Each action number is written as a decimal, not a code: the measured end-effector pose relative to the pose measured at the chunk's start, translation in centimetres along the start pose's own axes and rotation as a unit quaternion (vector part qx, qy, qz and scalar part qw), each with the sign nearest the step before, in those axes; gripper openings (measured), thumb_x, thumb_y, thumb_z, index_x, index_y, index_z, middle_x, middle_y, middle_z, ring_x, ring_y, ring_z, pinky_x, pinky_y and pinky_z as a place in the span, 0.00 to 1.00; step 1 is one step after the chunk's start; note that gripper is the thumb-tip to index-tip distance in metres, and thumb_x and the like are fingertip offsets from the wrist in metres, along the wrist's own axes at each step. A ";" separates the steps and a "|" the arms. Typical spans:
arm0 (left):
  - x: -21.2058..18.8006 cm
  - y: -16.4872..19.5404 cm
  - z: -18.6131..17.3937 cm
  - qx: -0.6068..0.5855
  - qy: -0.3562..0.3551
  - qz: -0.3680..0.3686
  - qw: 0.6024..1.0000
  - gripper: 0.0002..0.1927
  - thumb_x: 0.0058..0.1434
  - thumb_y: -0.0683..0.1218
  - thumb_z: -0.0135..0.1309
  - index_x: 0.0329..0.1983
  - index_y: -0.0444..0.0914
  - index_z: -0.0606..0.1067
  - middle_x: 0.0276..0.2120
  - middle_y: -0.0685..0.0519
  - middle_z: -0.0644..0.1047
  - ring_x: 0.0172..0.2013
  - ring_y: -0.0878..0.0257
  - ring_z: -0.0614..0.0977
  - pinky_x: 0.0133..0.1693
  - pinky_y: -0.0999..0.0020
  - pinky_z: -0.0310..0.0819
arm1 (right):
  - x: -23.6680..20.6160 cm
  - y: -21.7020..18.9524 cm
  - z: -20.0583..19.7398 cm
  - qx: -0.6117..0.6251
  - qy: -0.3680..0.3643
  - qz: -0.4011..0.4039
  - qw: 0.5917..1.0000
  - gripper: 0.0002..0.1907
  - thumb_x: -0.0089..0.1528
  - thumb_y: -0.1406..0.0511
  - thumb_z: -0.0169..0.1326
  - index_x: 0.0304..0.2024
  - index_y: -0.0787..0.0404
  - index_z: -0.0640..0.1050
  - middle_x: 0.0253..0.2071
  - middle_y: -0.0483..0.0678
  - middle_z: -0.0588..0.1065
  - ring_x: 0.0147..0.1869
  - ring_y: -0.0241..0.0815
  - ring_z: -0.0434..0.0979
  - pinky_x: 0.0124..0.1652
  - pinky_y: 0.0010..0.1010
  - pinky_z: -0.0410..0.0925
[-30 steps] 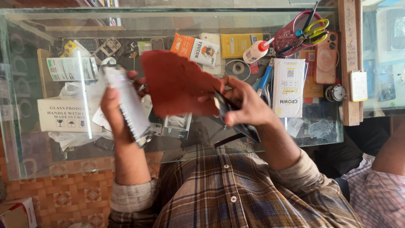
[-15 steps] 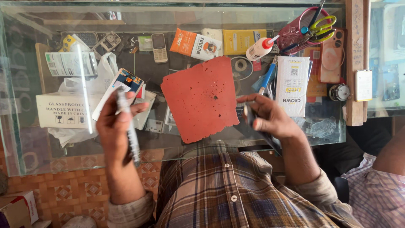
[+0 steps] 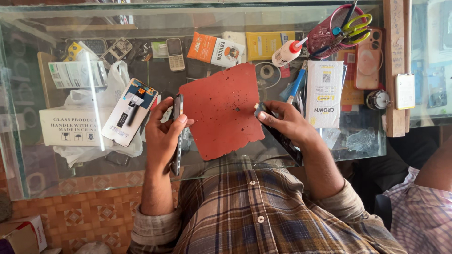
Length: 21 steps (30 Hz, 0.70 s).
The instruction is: The person holds a phone frame and uses a small brush and a pry tool to scrape and brush old adhesive off the frame edges. They apply liquid from a bottle onto the frame, continue brushing and scraping the edges, then pick up a new screen and align it onto the frame.
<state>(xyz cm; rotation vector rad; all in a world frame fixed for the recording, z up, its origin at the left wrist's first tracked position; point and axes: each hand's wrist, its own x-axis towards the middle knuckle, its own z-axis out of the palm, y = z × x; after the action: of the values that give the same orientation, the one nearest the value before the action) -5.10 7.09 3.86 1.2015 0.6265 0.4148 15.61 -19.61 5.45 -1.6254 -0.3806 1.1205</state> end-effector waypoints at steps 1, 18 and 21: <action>0.0 -0.2 -0.1 -0.001 -0.005 0.018 1.000 0.29 0.62 0.43 0.58 0.65 0.28 0.66 0.56 0.47 0.76 0.41 0.57 0.86 0.45 0.65 0.80 | -0.2 -0.2 -0.1 0.024 -0.039 -0.018 0.999 0.33 0.65 0.52 0.60 0.59 0.73 0.74 0.50 0.48 0.78 0.53 0.30 0.74 0.52 0.24 0.69; 1.3 -3.6 -0.1 -0.167 -0.115 -0.020 0.979 0.29 0.65 0.51 0.53 0.62 0.24 0.70 0.56 0.42 0.76 0.37 0.53 0.85 0.61 0.48 0.75 | 3.8 -1.3 3.1 0.212 -0.066 -0.093 0.971 0.34 0.64 0.51 0.60 0.62 0.67 0.70 0.55 0.50 0.75 0.22 0.28 0.65 0.22 0.21 0.60; 1.3 -2.5 0.6 -0.143 -0.111 -0.023 0.983 0.31 0.65 0.51 0.54 0.64 0.25 0.68 0.59 0.42 0.75 0.39 0.52 0.85 0.61 0.49 0.74 | 3.9 -1.3 2.8 0.164 -0.021 -0.091 0.982 0.30 0.69 0.53 0.58 0.63 0.71 0.73 0.50 0.53 0.76 0.25 0.29 0.64 0.25 0.22 0.61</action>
<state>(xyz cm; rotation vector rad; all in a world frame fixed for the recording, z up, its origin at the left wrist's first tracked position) -3.75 6.64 1.35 0.9406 0.3863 0.3133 15.62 -14.69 4.81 -1.2538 -0.3437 1.0207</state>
